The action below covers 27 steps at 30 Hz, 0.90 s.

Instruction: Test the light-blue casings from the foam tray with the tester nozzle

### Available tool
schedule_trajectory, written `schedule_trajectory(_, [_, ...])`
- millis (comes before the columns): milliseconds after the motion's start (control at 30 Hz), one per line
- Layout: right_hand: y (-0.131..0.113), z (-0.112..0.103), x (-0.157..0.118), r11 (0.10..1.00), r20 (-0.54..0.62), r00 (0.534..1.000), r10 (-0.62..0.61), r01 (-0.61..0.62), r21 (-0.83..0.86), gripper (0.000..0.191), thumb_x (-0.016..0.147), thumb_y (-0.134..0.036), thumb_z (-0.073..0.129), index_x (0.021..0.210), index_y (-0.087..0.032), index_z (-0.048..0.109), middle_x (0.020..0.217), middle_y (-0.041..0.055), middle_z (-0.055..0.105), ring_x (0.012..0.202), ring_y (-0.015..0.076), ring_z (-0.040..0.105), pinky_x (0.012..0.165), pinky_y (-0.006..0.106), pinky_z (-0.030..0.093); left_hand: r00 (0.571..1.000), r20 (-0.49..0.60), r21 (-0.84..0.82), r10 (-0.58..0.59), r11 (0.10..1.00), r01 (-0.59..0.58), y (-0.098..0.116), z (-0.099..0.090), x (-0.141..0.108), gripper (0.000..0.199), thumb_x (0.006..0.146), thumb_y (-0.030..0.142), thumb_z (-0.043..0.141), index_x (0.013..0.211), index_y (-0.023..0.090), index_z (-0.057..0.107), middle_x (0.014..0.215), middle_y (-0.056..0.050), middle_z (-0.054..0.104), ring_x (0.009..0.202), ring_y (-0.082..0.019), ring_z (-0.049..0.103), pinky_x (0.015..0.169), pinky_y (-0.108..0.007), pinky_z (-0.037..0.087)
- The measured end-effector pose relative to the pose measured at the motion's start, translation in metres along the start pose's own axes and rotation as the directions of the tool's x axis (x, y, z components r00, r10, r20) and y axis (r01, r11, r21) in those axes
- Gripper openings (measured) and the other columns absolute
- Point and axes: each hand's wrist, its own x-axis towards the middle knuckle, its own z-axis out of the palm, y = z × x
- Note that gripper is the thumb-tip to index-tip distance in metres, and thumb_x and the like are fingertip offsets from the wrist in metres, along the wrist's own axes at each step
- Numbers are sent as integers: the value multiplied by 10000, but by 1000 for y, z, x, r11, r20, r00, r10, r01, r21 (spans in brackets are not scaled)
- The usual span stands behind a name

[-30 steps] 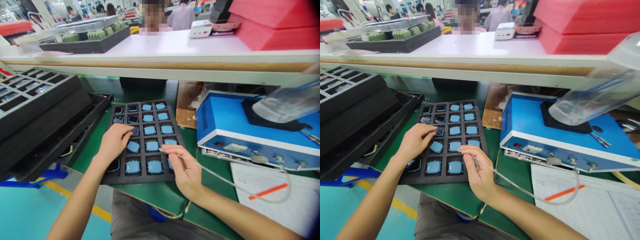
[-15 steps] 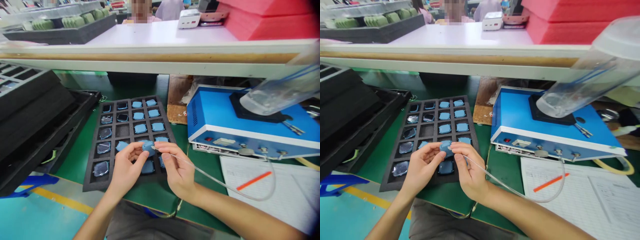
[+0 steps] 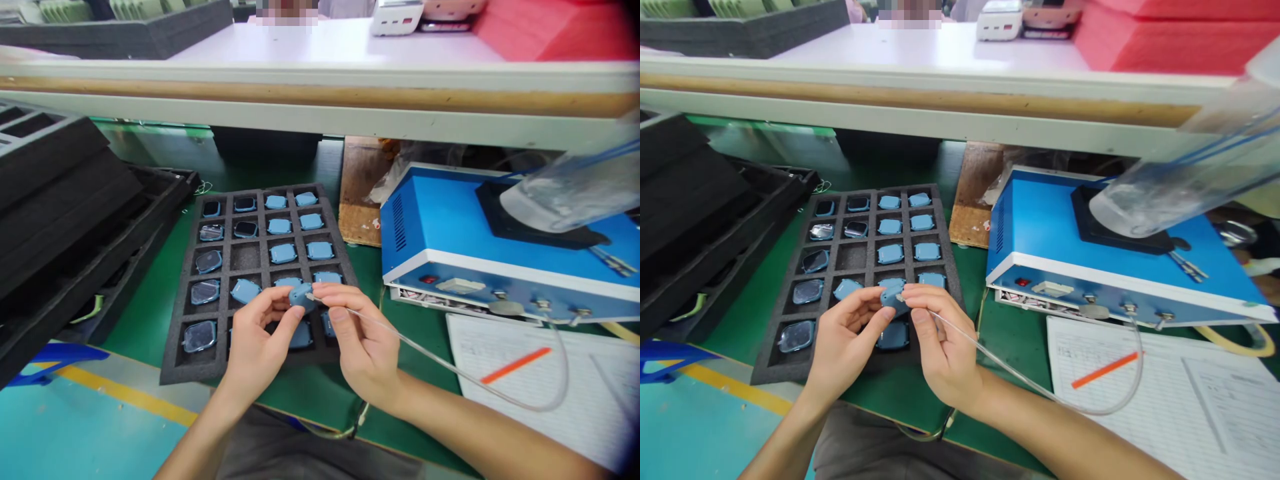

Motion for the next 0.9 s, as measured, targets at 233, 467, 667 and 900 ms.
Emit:
schedule_trajectory(233, [-1, 0, 0, 1000, -2, 1000, -1, 1, -10, 215, 1020, -135, 511, 1057, -238, 695, 1071, 75, 743, 1107, 221, 710, 993, 428, 584, 1000, -4, 20, 9, 1000, -9, -3, -2, 0, 176, 852, 223, 736, 1023, 183, 751, 914, -46, 773, 839, -178, 739, 749, -250, 616])
schedule_trajectory(467, [-1, 1, 0, 999, -1, 1000, 12, -12, -37, 194, 1018, -154, 523, 1041, -239, 696, 1055, 81, 749, 1095, 234, 717, 976, 446, 594, 1000, -3, 49, 14, 999, -14, -4, -2, -2, 179, 853, 238, 731, 1024, 191, 756, 912, -52, 771, 839, -195, 739, 752, -278, 619])
schedule_trajectory(667, [-1, 0, 0, 999, 10, 1000, 21, -21, -29, 197, 1018, -161, 523, 1045, -245, 698, 1076, 80, 744, 1108, 233, 709, 992, 439, 581, 999, -6, 68, 31, 997, -31, -5, -2, -2, 188, 863, 244, 723, 1042, 199, 759, 949, -62, 775, 865, -204, 739, 787, -295, 616])
schedule_trajectory(900, [-1, 2, 4, 999, -1, 1000, 5, -5, -34, 197, 1016, -164, 519, 1042, -241, 699, 1069, 84, 748, 1088, 229, 717, 981, 429, 588, 999, -11, 76, 46, 996, -45, -4, -3, 1, 176, 844, 259, 736, 1004, 194, 767, 919, -59, 777, 829, -198, 743, 754, -276, 627])
